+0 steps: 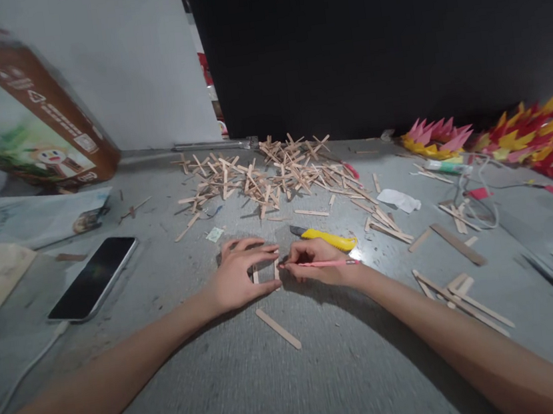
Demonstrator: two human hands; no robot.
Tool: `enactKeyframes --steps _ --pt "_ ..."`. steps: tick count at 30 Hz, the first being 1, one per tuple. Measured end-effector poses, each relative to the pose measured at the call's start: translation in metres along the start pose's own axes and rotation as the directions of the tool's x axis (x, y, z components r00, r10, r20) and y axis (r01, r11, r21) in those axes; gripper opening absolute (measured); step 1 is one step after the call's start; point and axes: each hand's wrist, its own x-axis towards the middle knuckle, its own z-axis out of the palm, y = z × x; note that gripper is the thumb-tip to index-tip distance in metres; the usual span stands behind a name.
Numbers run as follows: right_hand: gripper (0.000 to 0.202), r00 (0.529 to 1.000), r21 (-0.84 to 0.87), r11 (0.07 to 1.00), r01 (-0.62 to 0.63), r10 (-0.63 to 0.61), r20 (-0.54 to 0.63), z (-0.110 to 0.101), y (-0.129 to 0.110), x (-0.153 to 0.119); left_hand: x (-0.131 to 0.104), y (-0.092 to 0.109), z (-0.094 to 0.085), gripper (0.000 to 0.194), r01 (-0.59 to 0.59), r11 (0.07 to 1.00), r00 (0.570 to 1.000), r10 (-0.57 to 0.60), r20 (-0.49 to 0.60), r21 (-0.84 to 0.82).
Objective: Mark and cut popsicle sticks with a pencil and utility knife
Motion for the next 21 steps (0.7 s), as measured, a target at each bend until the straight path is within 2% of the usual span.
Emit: enactKeyframes --steps 21 --pt "0.029 1.000 -0.016 1.000 0.010 -0.010 0.004 -0.0002 0.0049 -0.0002 -0.0003 -0.0029 0.0013 0.051 -0.008 1.000 1.000 0.008 0.000 0.017"
